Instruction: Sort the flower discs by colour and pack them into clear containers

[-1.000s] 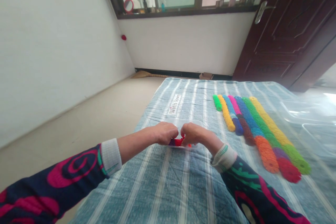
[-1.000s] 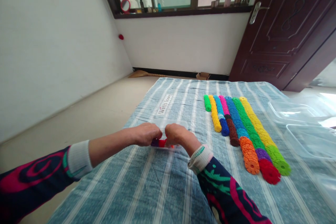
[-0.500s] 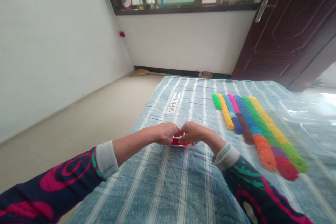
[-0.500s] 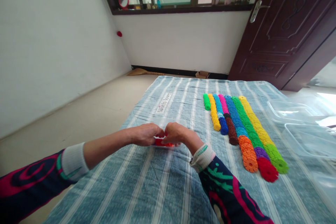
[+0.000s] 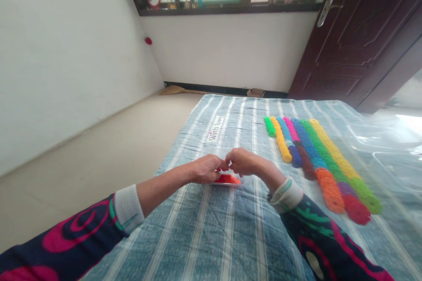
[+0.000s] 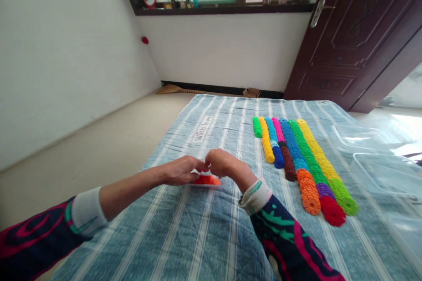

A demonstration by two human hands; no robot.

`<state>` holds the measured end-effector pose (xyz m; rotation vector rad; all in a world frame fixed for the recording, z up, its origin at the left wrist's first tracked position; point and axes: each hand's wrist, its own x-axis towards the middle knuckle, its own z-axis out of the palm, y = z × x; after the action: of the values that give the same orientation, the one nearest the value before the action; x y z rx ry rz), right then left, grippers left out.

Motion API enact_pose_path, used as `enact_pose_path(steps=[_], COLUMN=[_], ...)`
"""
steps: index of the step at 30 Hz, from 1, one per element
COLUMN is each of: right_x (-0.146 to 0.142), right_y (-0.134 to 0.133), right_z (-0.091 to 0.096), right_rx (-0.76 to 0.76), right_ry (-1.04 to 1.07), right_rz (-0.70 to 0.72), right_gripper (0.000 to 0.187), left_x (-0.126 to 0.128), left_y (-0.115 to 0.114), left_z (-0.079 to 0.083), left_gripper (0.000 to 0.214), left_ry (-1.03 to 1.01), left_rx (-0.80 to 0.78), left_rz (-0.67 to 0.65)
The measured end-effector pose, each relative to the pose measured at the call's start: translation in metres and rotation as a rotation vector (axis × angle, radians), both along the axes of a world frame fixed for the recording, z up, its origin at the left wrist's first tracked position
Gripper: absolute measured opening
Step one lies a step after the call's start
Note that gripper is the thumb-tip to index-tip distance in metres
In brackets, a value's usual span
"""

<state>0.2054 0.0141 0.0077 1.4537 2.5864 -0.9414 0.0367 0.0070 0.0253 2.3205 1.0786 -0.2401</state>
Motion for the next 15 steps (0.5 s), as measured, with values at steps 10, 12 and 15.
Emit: enact_pose_path(steps=[10,12,15], right_x=[0.014,0.019,0.026], right_y=[-0.015,-0.018,-0.024], right_z=[0.004,0.003,-0.001], right_rx=[0.322,0.381,0.436], right_ry=[-0.012,0.015,0.056], right_rz=[0.023,-0.028,-0.067], right_gripper=[0.029,0.039,0.039], left_x=[0.014,0.017,0.024], left_y=[-0.002,-0.002,0.001], left_z=[-0.005,-0.005,-0.007], left_gripper=[0.031,0.031,0.029], left_ry=[-0.107,-0.101,-0.072], left_rx=[-0.05,-0.044,-0.037], left_rz=[0.009,0.011,-0.021])
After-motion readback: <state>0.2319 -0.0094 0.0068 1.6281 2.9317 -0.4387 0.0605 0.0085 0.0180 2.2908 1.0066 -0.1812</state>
